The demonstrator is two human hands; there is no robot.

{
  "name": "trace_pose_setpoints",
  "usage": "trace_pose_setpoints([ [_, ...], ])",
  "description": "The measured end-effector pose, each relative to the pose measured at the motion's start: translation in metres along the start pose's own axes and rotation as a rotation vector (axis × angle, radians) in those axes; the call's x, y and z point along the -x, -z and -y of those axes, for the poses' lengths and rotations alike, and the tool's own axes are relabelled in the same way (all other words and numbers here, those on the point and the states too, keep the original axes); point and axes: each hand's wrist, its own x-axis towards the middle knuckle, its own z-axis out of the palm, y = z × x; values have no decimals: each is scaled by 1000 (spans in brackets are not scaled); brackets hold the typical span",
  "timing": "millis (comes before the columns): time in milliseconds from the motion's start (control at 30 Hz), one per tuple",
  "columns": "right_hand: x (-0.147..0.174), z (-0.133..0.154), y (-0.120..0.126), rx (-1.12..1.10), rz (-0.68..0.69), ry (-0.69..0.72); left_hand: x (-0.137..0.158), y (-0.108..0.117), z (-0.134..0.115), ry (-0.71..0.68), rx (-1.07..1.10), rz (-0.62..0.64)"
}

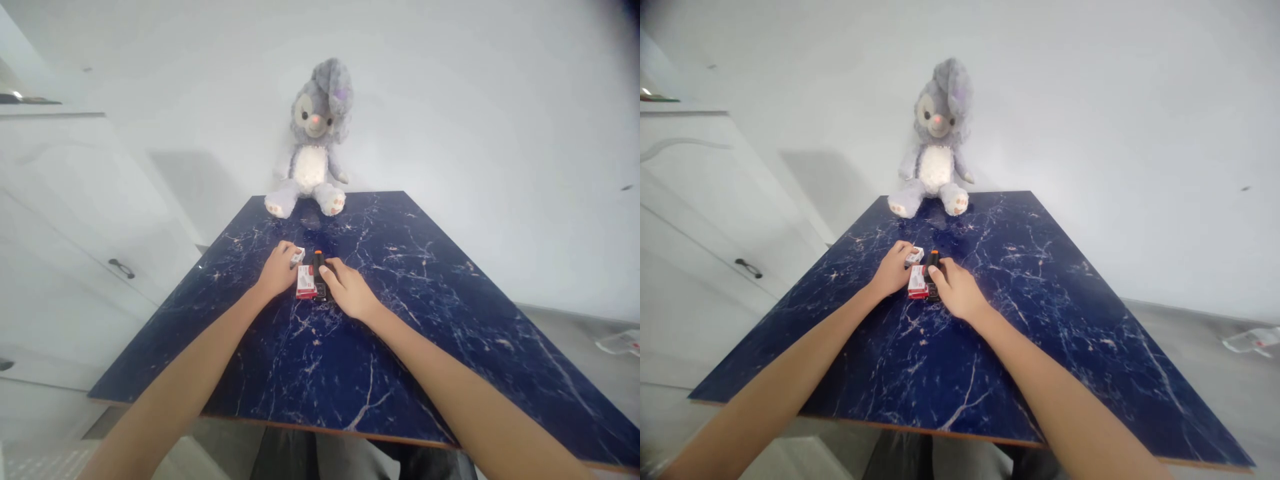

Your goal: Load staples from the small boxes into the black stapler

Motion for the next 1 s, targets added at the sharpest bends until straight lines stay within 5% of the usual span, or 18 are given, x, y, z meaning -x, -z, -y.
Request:
trace_pose_setpoints([
  [1000,2,0,-2,22,-8,23,0,-1,1,-15,15,2],
])
